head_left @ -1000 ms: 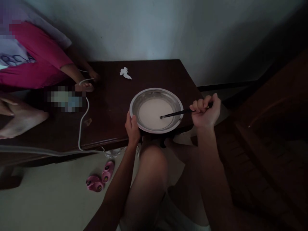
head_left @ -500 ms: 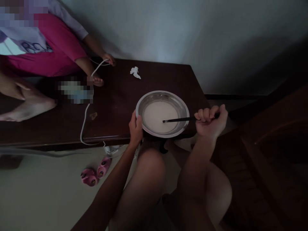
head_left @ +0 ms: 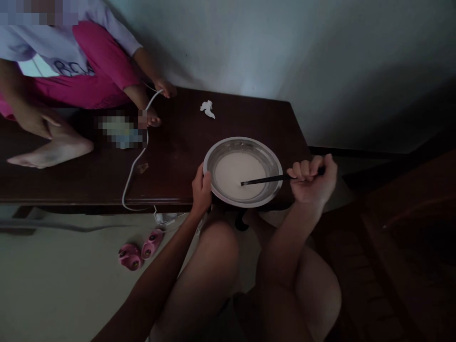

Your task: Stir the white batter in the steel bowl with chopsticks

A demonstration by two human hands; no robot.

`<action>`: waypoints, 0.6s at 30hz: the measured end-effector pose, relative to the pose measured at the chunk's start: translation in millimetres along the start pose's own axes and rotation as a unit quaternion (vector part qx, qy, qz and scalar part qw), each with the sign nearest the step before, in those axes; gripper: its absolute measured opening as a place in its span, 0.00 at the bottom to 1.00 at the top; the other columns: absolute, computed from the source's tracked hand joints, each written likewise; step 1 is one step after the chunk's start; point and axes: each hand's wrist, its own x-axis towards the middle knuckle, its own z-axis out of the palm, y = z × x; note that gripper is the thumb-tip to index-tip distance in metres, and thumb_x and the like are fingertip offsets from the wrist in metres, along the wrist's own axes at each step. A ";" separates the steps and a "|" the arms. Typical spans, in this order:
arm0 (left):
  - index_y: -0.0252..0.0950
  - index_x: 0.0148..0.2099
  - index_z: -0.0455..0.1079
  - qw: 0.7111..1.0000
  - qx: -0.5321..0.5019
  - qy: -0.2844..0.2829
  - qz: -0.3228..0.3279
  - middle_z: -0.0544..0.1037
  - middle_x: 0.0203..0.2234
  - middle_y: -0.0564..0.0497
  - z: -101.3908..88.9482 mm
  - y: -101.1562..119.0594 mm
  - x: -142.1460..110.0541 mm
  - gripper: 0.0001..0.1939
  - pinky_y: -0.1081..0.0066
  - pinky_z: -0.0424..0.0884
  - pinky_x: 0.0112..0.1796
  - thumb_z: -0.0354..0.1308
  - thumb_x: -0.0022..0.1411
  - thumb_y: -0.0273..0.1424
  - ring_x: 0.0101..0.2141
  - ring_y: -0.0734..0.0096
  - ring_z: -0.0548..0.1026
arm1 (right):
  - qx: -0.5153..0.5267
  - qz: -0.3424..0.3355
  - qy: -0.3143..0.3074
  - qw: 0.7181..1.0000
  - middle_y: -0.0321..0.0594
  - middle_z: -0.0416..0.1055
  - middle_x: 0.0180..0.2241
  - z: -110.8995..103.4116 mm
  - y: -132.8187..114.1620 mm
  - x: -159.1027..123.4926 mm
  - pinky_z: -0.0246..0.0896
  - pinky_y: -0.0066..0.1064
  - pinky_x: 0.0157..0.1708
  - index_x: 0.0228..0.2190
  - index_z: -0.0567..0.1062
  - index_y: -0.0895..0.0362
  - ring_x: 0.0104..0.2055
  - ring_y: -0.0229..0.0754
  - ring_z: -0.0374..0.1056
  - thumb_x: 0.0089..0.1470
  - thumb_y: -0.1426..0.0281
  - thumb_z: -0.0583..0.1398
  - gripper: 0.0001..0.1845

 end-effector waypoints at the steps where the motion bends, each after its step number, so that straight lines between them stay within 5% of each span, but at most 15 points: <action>1: 0.36 0.56 0.70 1.000 0.000 0.002 0.002 0.78 0.50 0.43 0.1 0.0 0.3 0.27 0.61 0.68 0.52 0.49 0.65 0.49 0.50 0.57 0.74 | 0.007 0.005 -0.010 1.000 0.26 0.36 0.11 4.6 6.2 -1.1 0.45 0.26 0.18 0.13 0.47 0.56 0.15 0.30 0.41 0.58 0.49 0.55 0.35; 6: 0.35 0.56 0.71 1.000 0.003 0.005 -0.006 0.78 0.48 0.43 -0.2 0.0 1.1 0.27 0.61 0.68 0.52 0.50 0.65 0.48 0.49 0.57 0.75 | 0.005 0.001 -0.003 1.000 0.25 0.38 0.12 31.1 26.9 21.4 0.47 0.26 0.19 0.13 0.49 0.56 0.15 0.30 0.41 0.57 0.44 0.53 0.36; 10: 0.35 0.57 0.70 1.000 0.002 0.004 -0.006 0.78 0.49 0.42 -0.7 0.2 1.0 0.27 0.60 0.68 0.53 0.50 0.65 0.47 0.50 0.56 0.75 | -0.007 -0.011 0.034 0.999 0.25 0.37 0.12 19.1 9.0 39.2 0.44 0.26 0.17 0.13 0.49 0.55 0.14 0.30 0.39 0.59 0.45 0.51 0.35; 14: 0.35 0.57 0.70 1.000 -0.001 0.007 -0.002 0.78 0.50 0.41 -0.7 -0.9 1.1 0.27 0.57 0.68 0.53 0.50 0.65 0.47 0.50 0.55 0.74 | 0.006 -0.008 0.025 1.000 0.25 0.36 0.12 -3.6 -0.2 23.0 0.43 0.26 0.17 0.13 0.48 0.55 0.15 0.30 0.39 0.57 0.45 0.54 0.36; 18: 0.36 0.55 0.71 1.000 0.000 0.016 -0.005 0.79 0.48 0.43 -0.9 -2.6 2.0 0.27 0.57 0.68 0.53 0.51 0.65 0.48 0.49 0.56 0.75 | 0.023 0.024 -0.003 0.999 0.25 0.38 0.11 5.0 26.2 7.3 0.47 0.26 0.19 0.13 0.48 0.56 0.16 0.30 0.41 0.57 0.46 0.54 0.36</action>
